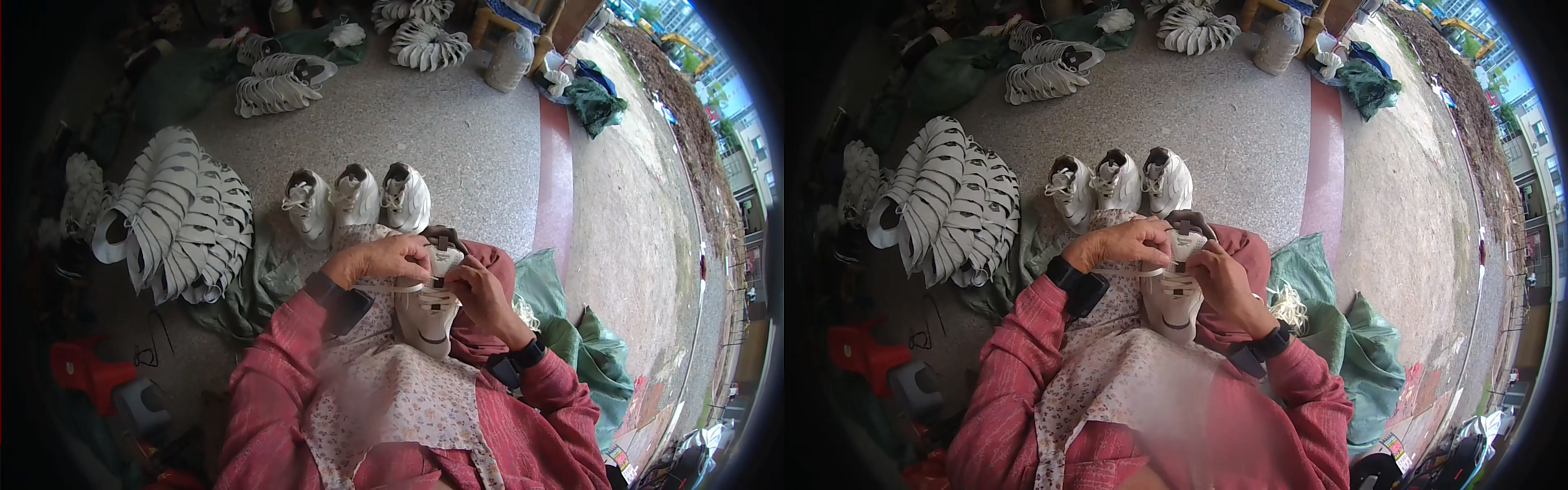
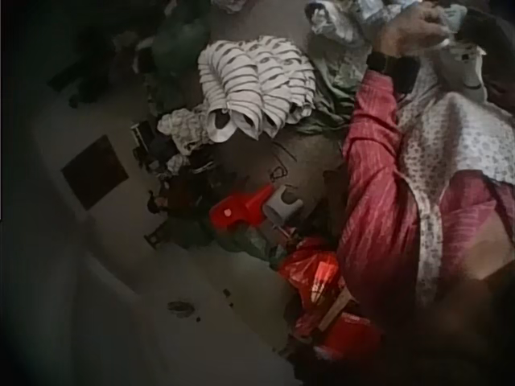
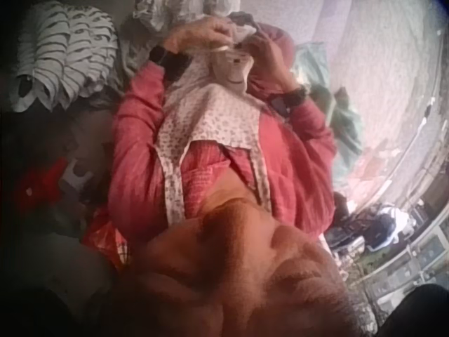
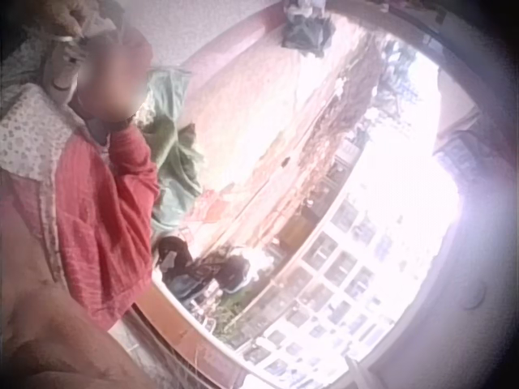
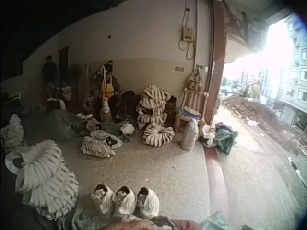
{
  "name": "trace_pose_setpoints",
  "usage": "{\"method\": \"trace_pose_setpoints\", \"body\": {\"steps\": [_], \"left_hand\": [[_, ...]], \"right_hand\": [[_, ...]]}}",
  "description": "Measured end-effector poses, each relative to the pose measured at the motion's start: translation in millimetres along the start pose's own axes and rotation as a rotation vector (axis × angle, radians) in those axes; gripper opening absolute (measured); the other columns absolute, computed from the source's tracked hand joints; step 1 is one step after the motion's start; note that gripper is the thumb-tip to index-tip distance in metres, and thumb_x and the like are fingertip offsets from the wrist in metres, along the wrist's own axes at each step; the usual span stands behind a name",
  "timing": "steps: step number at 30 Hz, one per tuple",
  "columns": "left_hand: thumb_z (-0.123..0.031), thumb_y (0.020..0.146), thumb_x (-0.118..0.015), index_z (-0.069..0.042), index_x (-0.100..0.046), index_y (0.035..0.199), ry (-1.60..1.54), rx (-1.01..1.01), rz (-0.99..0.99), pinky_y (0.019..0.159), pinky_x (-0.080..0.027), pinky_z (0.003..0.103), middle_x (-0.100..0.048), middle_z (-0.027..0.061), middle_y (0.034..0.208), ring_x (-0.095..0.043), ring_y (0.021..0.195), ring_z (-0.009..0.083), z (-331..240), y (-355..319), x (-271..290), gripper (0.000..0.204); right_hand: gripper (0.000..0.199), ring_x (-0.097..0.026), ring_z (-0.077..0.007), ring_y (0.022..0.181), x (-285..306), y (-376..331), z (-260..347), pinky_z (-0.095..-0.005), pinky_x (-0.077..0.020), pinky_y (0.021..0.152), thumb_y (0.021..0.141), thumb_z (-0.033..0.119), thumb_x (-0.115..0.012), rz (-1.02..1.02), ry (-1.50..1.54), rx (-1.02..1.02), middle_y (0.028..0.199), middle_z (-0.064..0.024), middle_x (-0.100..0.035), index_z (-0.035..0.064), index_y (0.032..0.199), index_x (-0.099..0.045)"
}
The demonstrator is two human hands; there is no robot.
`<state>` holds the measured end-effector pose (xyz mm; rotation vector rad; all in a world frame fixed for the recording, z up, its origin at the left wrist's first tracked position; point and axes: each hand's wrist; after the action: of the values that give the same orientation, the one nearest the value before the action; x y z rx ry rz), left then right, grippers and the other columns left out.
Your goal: The person sits on the floor and laces a white sneaker by hand. They thread a long white lace through the eyelets, pull it tight, and adjust the fit repeatedly. The person works on a single shoe while surrounded by stacks of similar footwear.
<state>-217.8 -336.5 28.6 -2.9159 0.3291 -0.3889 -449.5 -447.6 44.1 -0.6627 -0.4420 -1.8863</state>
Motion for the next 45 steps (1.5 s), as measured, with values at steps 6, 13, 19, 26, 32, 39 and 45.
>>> {"method": "trace_pose_setpoints", "body": {"steps": [6, 13, 19, 26, 32, 39, 45], "left_hand": [[-0.029, 0.086, -0.074, -0.006, -0.073, 0.09, -0.053, -0.025, -0.067, 0.089, -0.042, 0.032, -0.059, 0.0006, 0.091, -0.054, 0.097, 0.0156, 1, 1, -3, 0.023], [-0.028, 0.087, -0.072, -0.007, -0.074, 0.091, -0.22, -0.01, -0.033, 0.091, -0.042, 0.031, -0.063, 0.0007, 0.091, -0.054, 0.097, 0.0141, 2, 1, -2, 0.021], [-0.031, 0.089, -0.071, -0.006, -0.072, 0.094, -0.163, 0.03, 0.017, 0.09, -0.042, 0.031, -0.063, 0.0027, 0.097, -0.055, 0.101, 0.0154, -3, 3, 2, 0.025], [-0.028, 0.093, -0.067, -0.006, -0.069, 0.091, -0.302, 0.072, 0.122, 0.088, -0.043, 0.029, -0.062, -0.0007, 0.094, -0.055, 0.095, 0.0107, 5, 7, 4, 0.022], [-0.026, 0.095, -0.064, -0.006, -0.067, 0.092, -0.537, 0.095, 0.102, 0.087, -0.042, 0.026, -0.063, -0.0028, 0.09, -0.056, 0.089, 0.0077, 8, 9, -1, 0.02], [-0.026, 0.091, -0.067, -0.008, -0.066, 0.093, -0.376, 0.036, 0.033, 0.092, -0.039, 0.029, -0.059, -0.004, 0.094, -0.052, 0.099, 0.0101, 3, -1, -3, 0.019], [-0.017, 0.081, -0.076, -0.008, -0.063, 0.088, -0.195, -0.128, -0.04, 0.092, -0.039, 0.031, -0.057, -0.0042, 0.089, -0.05, 0.098, 0.0115, 3, -1, -10, 0.017]], "right_hand": [[0.008, -0.063, -0.026, 0.085, 8, 7, -10, -0.0352, -0.0519, 0.073, 0.09, 0.003, -0.063, 0.071, 0.24, 0.062, 0.094, -0.0087, -0.058, 0.0024, 0.098, -0.066], [0.012, -0.064, -0.0277, 0.09, -7, -4, 3, -0.0364, -0.051, 0.076, 0.089, 0.005, -0.065, -0.079, -0.073, 0.11, 0.098, -0.0089, -0.058, 0.005, 0.102, -0.066], [0.011, -0.063, -0.0302, 0.085, -5, -5, 8, -0.042, -0.0514, 0.068, 0.088, 0.007, -0.063, -0.103, -0.397, 0.147, 0.096, -0.0083, -0.054, 0.0117, 0.097, -0.066], [0.017, -0.062, -0.0344, 0.088, -9, -11, 14, -0.0426, -0.0507, 0.072, 0.087, -0.001, -0.062, -0.105, -0.235, 0.069, 0.099, -0.0113, -0.056, 0.007, 0.103, -0.062], [0.006, -0.064, -0.0316, 0.081, -35, -3, -6, -0.0394, -0.0496, 0.067, 0.088, 0.003, -0.064, -0.269, 0.06, -0.004, 0.096, -0.0105, -0.058, 0.0059, 0.093, -0.065], [0.014, -0.065, -0.0269, 0.079, -17, -6, 10, -0.0355, -0.0497, 0.069, 0.09, 0.013, -0.069, -0.112, 0.097, -0.172, 0.095, -0.0111, -0.062, 0.0023, 0.099, -0.069], [0.017, -0.062, -0.0162, 0.076, -25, -5, -3, -0.0299, -0.0485, 0.068, 0.09, 0.014, -0.073, -0.155, 0.284, -0.187, 0.092, -0.0072, -0.063, -0.0012, 0.095, -0.069]]}}
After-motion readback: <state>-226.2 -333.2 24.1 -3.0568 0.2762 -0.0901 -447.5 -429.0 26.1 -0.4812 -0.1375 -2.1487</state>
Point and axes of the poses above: each hand's wrist, its own y-axis towards the middle knuckle, its own x-axis out of the back of the hand, z = x × y
